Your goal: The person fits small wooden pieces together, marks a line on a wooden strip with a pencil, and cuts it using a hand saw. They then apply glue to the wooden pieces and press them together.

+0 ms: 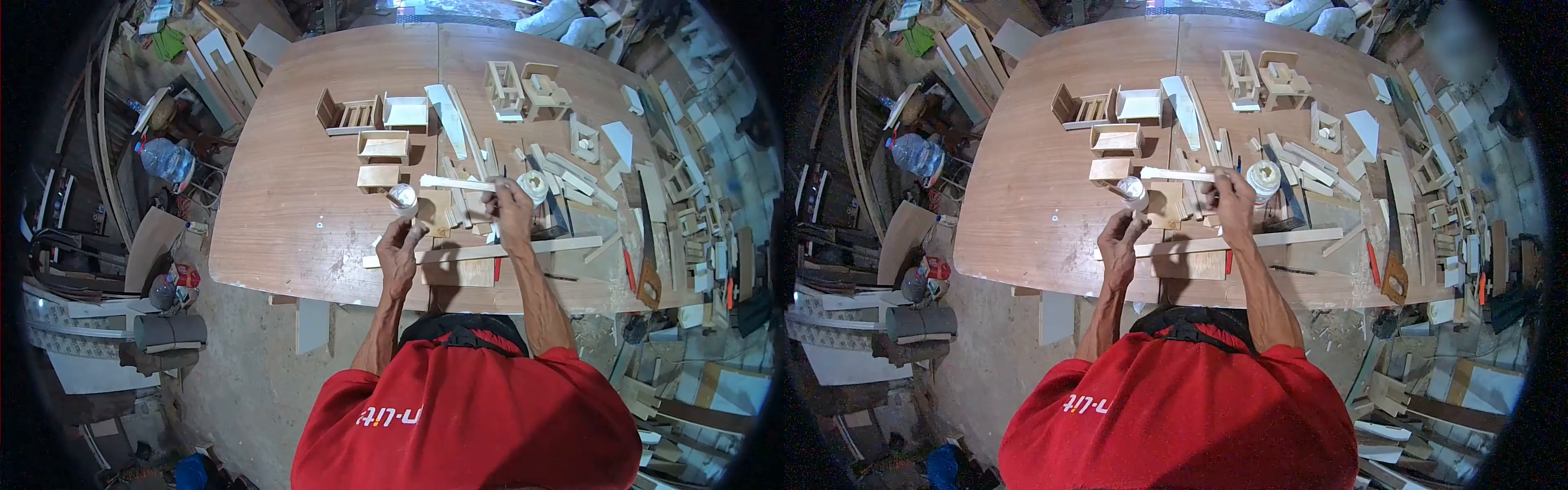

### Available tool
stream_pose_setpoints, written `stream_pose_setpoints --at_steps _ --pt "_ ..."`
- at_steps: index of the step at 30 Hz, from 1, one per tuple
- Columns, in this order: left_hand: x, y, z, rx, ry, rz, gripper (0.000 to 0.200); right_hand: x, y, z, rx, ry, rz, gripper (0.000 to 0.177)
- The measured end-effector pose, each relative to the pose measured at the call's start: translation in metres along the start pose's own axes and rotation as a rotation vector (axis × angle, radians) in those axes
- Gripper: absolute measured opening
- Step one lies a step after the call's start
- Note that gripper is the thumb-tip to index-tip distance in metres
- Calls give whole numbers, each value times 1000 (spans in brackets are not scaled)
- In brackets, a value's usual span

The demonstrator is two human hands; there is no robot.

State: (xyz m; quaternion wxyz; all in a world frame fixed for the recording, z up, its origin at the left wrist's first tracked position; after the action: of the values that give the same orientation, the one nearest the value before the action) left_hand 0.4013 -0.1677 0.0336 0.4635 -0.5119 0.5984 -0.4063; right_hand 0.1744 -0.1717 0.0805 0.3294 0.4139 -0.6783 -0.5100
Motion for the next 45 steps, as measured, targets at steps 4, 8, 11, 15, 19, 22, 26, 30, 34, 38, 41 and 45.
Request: stream_pose_setpoints --at_steps 4,8,11,15,19,22,26,30,34,38,41,45 --pt "0 -23 -15 -44 21 -4 26 -27 15 18 154 -18 -31 22" --pt "4 -24 -25 -92 74 -46 24 -44 21 23 168 -29 -33 24" --pt "0 -31 -31 -123 76 -56 23 -51 9 26 218 -32 -42 24" --pt "-5 -34 -32 -107 80 -69 21 -62 3 28 193 -10 -31 24" --pt "-9 -37 -30 -75 60 -113 21 -71 5 32 104 13 -50 24" --pt "-11 -39 -26 -20 37 -159 22 -76 13 35 -8 70 8 24" --pt "-14 -39 -22 106 1 -210 22 -83 27 32 -233 225 206 23" --pt "-15 -31 -17 149 -17 -241 22 -89 36 27 -310 280 307 23" --pt "-18 -36 -22 255 -65 -284 21 -93 42 26 -408 337 377 23" --pt "-18 -32 -25 295 -82 -250 20 -94 49 36 -490 328 386 21" --pt "-15 -27 -35 264 -52 -215 19 -89 44 55 -395 197 307 21" --pt "-8 -19 -66 210 24 -208 20 -71 49 95 -323 -31 266 21"
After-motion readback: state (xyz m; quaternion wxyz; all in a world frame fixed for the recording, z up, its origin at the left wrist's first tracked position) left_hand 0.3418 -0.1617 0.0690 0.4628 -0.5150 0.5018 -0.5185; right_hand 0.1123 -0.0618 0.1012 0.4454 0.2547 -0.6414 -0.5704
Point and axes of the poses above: each hand's wrist, its own x-axis towards the middle knuckle, its own z-axis out of the back of the hand, y = z × x, the point moved 5 cm from there along x, towards the middle knuckle, and after that the axes turned 7 degrees about z, right-handed, at the moved point
